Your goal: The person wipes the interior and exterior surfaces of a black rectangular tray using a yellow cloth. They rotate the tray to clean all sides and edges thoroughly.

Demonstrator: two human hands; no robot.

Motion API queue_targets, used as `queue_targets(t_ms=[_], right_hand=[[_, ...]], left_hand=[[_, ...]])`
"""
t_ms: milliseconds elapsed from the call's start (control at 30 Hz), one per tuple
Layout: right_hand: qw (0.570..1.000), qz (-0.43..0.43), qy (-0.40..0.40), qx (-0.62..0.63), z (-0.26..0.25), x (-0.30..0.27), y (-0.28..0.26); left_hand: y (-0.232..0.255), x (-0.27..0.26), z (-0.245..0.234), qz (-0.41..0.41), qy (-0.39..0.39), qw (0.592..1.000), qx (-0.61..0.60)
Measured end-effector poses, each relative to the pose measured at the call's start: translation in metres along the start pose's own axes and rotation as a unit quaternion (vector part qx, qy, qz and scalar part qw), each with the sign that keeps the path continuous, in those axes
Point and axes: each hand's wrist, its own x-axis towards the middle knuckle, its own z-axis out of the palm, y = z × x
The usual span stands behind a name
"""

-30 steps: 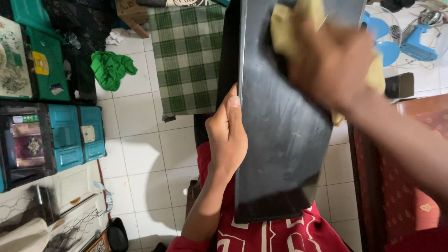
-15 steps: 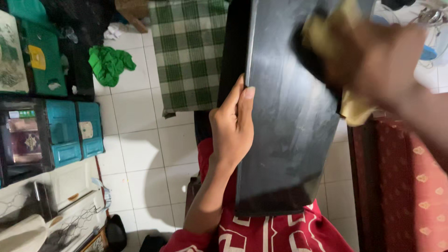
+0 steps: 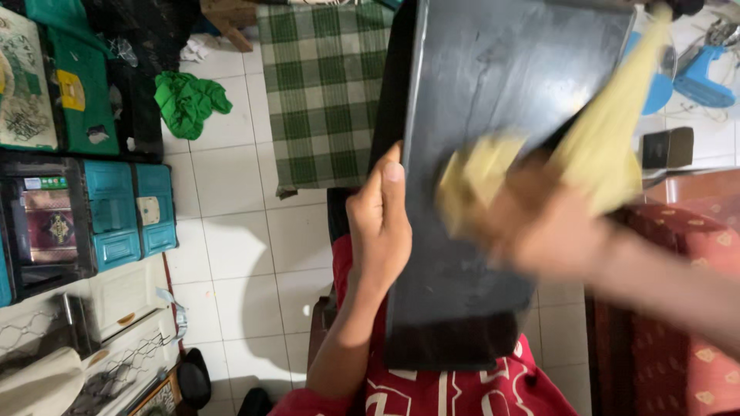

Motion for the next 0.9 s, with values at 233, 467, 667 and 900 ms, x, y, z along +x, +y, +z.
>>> queue_targets(t_ms=[233,467,667,900], right_hand=[[0.995,-0.027,-0.061,-0.067,0.013,0.01,-0.036],[0.981,0.074,0.045,-0.174,-0.011,0.034,0.074],[0.968,0.139,0.08,-0.195,-0.011,0.047,0.085],[0.989,0.113,-0.087,0.034,0.0,0.017,-0.023]], left_hand=[[-0.005,-0.008,0.0,0.016,-0.05,0.999,0.013],[-0.002,-0.02,0.009,0.081,-0.055,0.995,0.03],[-0.003,-0.022,0.009,0.063,-0.051,0.997,0.014],[-0.005,-0.013,0.01,0.033,-0.021,0.999,0.019]])
